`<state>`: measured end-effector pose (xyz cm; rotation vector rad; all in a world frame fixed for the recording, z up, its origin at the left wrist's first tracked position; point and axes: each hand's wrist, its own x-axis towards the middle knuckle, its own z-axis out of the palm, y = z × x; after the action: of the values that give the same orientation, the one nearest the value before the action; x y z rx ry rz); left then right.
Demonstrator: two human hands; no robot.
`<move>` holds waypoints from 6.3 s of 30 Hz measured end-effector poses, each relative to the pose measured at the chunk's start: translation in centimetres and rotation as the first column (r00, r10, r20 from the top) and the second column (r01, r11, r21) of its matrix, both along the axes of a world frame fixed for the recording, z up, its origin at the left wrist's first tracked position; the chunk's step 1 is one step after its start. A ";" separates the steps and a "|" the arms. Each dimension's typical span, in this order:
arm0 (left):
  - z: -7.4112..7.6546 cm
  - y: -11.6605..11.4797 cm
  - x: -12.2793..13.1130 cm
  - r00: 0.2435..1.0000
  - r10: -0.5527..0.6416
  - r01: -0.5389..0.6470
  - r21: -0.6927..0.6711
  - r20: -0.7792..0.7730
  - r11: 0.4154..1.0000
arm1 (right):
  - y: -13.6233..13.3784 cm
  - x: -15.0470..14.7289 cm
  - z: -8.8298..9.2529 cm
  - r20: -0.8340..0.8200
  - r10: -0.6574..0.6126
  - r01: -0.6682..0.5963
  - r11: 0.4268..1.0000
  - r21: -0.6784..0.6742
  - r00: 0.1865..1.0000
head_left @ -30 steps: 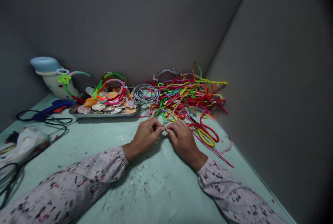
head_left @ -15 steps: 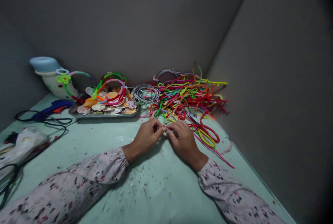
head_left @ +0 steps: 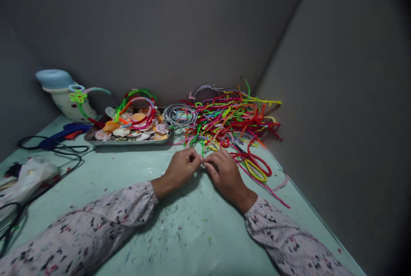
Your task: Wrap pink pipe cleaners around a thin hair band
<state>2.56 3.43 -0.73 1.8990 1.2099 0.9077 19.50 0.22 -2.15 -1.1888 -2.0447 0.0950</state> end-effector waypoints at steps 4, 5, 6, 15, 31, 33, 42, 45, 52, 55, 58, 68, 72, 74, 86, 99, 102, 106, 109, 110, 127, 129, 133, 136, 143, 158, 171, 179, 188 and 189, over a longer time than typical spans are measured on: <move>0.3 -0.2 0.1 1.000 -0.001 0.002 -0.010 0.019 1.000 | 0.0 0.0 0.1 -0.009 -0.015 0.015 1.000 0.003 1.000; 0.3 -0.3 0.1 1.000 -0.006 0.006 0.000 0.027 1.000 | 0.0 0.0 0.2 -0.018 -0.022 0.022 1.000 0.009 1.000; 0.4 -0.4 0.2 0.999 -0.013 0.012 0.019 0.032 1.000 | 0.0 0.0 0.2 -0.030 -0.028 0.028 0.999 0.016 0.999; 0.2 -1.2 0.2 0.999 -0.010 0.020 0.320 -0.034 0.947 | 0.2 0.2 0.4 -0.140 -0.078 0.083 0.996 0.031 0.987; -0.3 -0.6 -0.2 0.997 -0.033 0.060 0.462 -0.067 0.885 | 0.1 0.2 0.1 -0.118 -0.066 0.070 0.997 0.025 0.991; -0.3 -0.6 -0.2 0.996 -0.025 0.061 0.465 -0.083 0.883 | 0.1 0.2 0.1 -0.117 -0.067 0.071 0.997 0.030 0.991; -0.3 -0.6 -0.2 0.996 -0.020 0.063 0.496 -0.091 0.866 | 0.1 0.1 0.2 -0.107 -0.061 0.064 0.997 0.030 0.992; -0.2 -0.6 -0.3 0.996 -0.013 0.056 0.494 -0.090 0.868 | 0.1 0.1 0.2 -0.114 -0.064 0.068 0.997 0.034 0.991; -0.2 -0.5 -0.3 0.994 -0.012 0.065 0.489 -0.110 0.870 | 0.1 0.1 0.3 -0.102 -0.072 0.077 0.996 0.037 0.992; -0.1 -0.5 -0.2 0.990 -0.004 0.067 0.448 -0.141 0.892 | 0.1 0.1 0.3 -0.097 -0.071 0.075 0.997 0.036 0.993; 0.0 -0.6 -0.2 0.985 -0.006 0.076 0.410 -0.171 0.909 | 0.1 0.1 0.3 -0.086 -0.066 0.070 0.997 0.040 0.994; 0.3 -0.8 0.0 0.961 0.015 0.086 0.348 -0.277 0.933 | 0.2 0.1 0.4 -0.047 -0.039 0.042 0.997 0.062 0.998; 0.2 -0.8 0.0 0.972 -0.001 0.083 0.340 -0.235 0.937 | 0.2 0.1 0.3 -0.056 -0.046 0.049 0.998 0.050 0.997; 0.2 -0.8 0.0 0.978 0.005 0.072 0.355 -0.210 0.932 | 0.2 0.2 0.3 -0.065 -0.057 0.060 0.997 0.043 0.996; 0.4 -0.8 0.0 0.958 0.007 0.093 0.331 -0.288 0.939 | 0.1 0.1 0.3 -0.028 -0.040 0.041 0.998 0.047 0.999; 0.2 -0.6 0.0 0.955 -0.003 0.093 0.293 -0.295 0.952 | 0.3 0.3 0.1 -0.038 -0.068 0.069 0.997 0.021 0.997; 0.3 -0.6 0.0 0.949 -0.002 0.097 0.286 -0.314 0.953 | 0.2 0.3 0.1 -0.031 -0.062 0.063 0.998 0.030 0.998; 0.5 -0.6 0.0 0.942 -0.006 0.104 0.277 -0.334 0.955 | 0.1 0.2 0.2 -0.022 -0.046 0.047 0.998 0.033 0.999; 0.5 -0.6 0.0 0.937 -0.004 0.104 0.269 -0.348 0.957 | 0.2 0.2 0.2 -0.024 -0.040 0.041 0.999 0.036 0.999; 0.5 -0.6 0.0 0.936 -0.003 0.103 0.266 -0.352 0.958 | 0.2 0.2 0.2 -0.025 -0.039 0.040 0.999 0.037 0.999; 0.9 -0.7 0.1 0.946 -0.008 0.099 0.265 -0.324 0.959 | 0.2 0.1 0.3 -0.035 -0.040 0.041 0.999 0.035 0.999; 0.9 -0.6 0.2 0.952 -0.015 0.097 0.254 -0.307 0.962 | 0.2 0.1 0.4 -0.034 -0.033 0.034 0.999 0.041 0.999; 0.7 -0.5 0.2 0.966 -0.038 0.093 0.206 -0.257 0.974 | 0.1 0.1 0.5 -0.040 -0.028 0.030 0.998 0.047 0.999; 0.8 -0.5 0.2 0.977 -0.063 0.096 0.156 -0.205 0.983 | 0.1 0.1 0.5 -0.038 -0.031 0.032 0.999 0.042 0.999; 1.4 -0.7 -0.2 0.981 -0.146 0.169 0.191 -0.132 0.967 | 0.2 0.3 0.2 -0.083 -0.080 0.084 0.996 0.042 0.993; 0.1 -0.3 -0.4 0.983 -0.022 0.094 0.391 -0.183 0.915 | 0.3 0.3 0.2 -0.076 -0.070 0.073 0.997 0.032 0.995; 0.1 -0.3 -0.4 0.987 -0.032 0.092 0.384 -0.159 0.919 | 0.2 0.2 0.4 -0.062 -0.074 0.076 0.996 0.036 0.995; 0.6 -0.7 -0.3 0.990 -0.025 0.074 0.350 -0.141 0.934 | 0.1 0.1 0.4 -0.056 -0.054 0.056 0.998 0.041 0.997; 1.0 -0.8 0.0 0.998 0.025 -0.017 0.140 -0.057 0.990 | 0.0 0.0 0.5 -0.005 -0.035 0.035 0.999 0.026 0.999; 0.9 -0.8 0.0 0.999 0.024 -0.018 0.120 -0.045 0.993 | 0.0 0.0 0.5 -0.005 -0.033 0.033 0.999 0.026 0.999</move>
<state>2.59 2.63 0.18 2.0151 1.2298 0.9711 19.55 0.20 -1.66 -1.2050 -2.0156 0.0549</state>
